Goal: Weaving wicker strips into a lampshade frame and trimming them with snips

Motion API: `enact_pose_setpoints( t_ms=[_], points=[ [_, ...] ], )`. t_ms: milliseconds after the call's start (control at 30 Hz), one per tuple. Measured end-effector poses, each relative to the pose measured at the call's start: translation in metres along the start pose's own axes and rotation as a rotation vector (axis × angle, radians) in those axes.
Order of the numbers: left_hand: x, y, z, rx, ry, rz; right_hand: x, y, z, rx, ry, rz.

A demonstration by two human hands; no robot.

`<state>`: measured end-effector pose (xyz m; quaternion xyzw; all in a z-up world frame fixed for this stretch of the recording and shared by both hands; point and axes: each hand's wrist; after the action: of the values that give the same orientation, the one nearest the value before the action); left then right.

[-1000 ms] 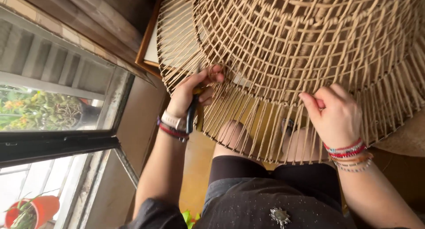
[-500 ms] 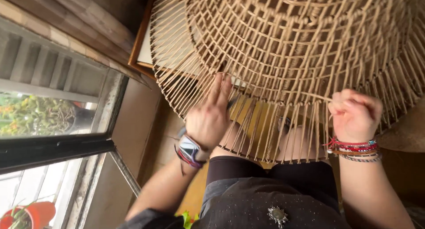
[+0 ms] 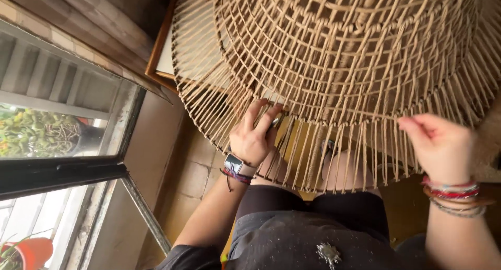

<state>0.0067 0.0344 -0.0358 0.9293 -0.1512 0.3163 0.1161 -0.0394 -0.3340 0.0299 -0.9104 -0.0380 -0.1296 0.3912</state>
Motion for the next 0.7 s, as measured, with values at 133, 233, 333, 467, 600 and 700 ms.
enact_pose_setpoints(
  t_ms=[133, 233, 333, 467, 600, 700],
  points=[
    [-0.003, 0.008, -0.011, -0.037, -0.091, -0.053, 0.002, -0.006, -0.003, -0.172, -0.113, -0.022],
    [0.006, 0.009, -0.014, -0.045, -0.103, -0.043, 0.020, -0.026, 0.010, -0.271, -0.215, -0.118],
    [0.009, 0.013, -0.014, -0.051, -0.120, -0.045, 0.028, -0.020, 0.034, -0.173, -0.235, -0.224],
    [0.010, 0.011, -0.013, -0.083, -0.223, -0.048, 0.038, -0.025, 0.049, 0.175, -0.067, -0.370],
    [0.004, 0.009, -0.006, 0.005, -0.301, -0.027, 0.039, -0.026, 0.048, 0.343, -0.086, -0.344],
    [0.009, 0.008, -0.006, -0.014, -0.279, -0.015, 0.043, -0.036, 0.046, 0.437, -0.092, -0.317]
  ],
)
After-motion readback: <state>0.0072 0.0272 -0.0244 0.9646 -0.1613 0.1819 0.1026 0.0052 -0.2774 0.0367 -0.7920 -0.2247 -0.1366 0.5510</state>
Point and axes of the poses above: each hand's wrist, its own x-axis towards the middle knuckle, its own z-axis out of the palm, y = z × x, and after that the axes turned 15 degrees about x, right-handed
